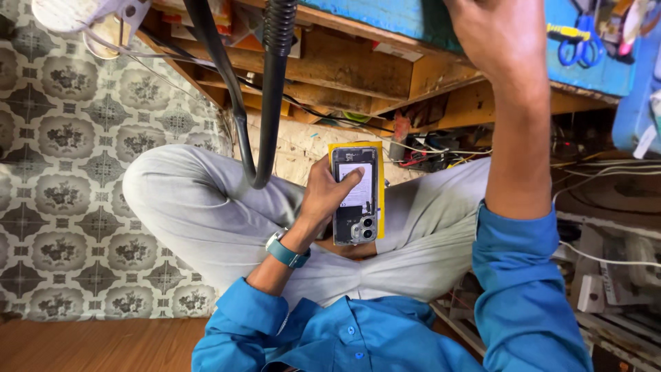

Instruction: The person sits cross-legged on the floor and uses a screwdriver to remove screws from the back of a smartphone. They switch between a red-handled and a blue-handled screwdriver while working on the device's internal components.

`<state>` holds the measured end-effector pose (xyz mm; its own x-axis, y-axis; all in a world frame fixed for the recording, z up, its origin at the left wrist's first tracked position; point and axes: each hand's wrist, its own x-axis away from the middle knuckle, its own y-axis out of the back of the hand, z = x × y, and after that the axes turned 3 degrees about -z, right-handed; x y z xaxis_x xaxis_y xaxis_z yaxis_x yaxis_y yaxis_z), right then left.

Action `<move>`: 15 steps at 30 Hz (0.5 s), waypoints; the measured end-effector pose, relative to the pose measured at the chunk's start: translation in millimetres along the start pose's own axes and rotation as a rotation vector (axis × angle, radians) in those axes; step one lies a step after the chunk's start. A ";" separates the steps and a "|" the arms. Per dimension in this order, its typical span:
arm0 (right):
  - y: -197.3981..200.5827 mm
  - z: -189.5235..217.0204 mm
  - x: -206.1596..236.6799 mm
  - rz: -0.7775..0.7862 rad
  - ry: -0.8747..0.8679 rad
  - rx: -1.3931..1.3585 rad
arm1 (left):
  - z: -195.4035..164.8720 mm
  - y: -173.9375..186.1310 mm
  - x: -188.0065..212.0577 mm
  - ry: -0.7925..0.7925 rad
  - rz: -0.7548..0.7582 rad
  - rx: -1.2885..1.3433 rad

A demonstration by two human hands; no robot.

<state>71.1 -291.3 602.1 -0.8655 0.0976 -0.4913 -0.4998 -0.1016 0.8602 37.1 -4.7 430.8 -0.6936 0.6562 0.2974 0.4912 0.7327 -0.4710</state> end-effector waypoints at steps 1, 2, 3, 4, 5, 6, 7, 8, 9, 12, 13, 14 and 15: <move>1.0 -0.6 1.1 0.029 -0.149 -0.266 | 2.1 0.0 1.7 0.004 -0.002 -0.022; 2.4 -0.9 2.3 0.021 -0.305 -0.527 | 3.9 0.2 3.0 0.008 -0.004 -0.045; 3.4 -1.7 1.0 0.031 -0.395 -0.661 | 5.0 0.0 4.2 0.026 -0.008 -0.038; 5.6 -1.0 2.3 0.039 -0.443 -0.719 | 6.1 -0.2 5.3 0.046 -0.012 -0.032; 7.8 0.2 2.1 0.045 -0.492 -0.776 | 7.5 -0.2 5.6 0.064 -0.018 -0.026; 11.1 2.6 3.0 0.050 -0.495 -0.760 | 8.4 -0.3 5.3 0.055 -0.015 -0.019; 15.0 5.8 3.8 0.050 -0.387 -0.702 | 9.9 -0.6 5.0 0.047 -0.012 -0.012; 18.9 9.8 4.4 0.044 -0.280 -0.643 | 11.0 -1.4 4.9 0.040 -0.011 -0.002; 23.3 13.8 4.1 0.035 -0.058 -0.538 | 11.8 -2.3 3.3 0.017 0.002 0.003; 25.3 29.8 -1.5 0.040 0.160 -0.390 | 13.5 -3.0 2.8 0.001 0.015 0.006; 26.5 34.6 -3.0 0.043 0.155 -0.364 | 13.8 -2.7 3.2 0.024 0.012 0.000; 27.6 38.3 -5.3 0.045 0.151 -0.335 | 13.9 -2.5 2.0 0.044 0.011 -0.006; 27.8 41.2 -8.5 0.046 0.151 -0.307 | 13.9 -2.2 0.1 0.047 0.009 0.011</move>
<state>65.9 -254.2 635.8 -0.8710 -0.0596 -0.4876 -0.4273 -0.3975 0.8120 28.6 -8.8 420.3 -0.6639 0.6702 0.3316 0.4911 0.7252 -0.4826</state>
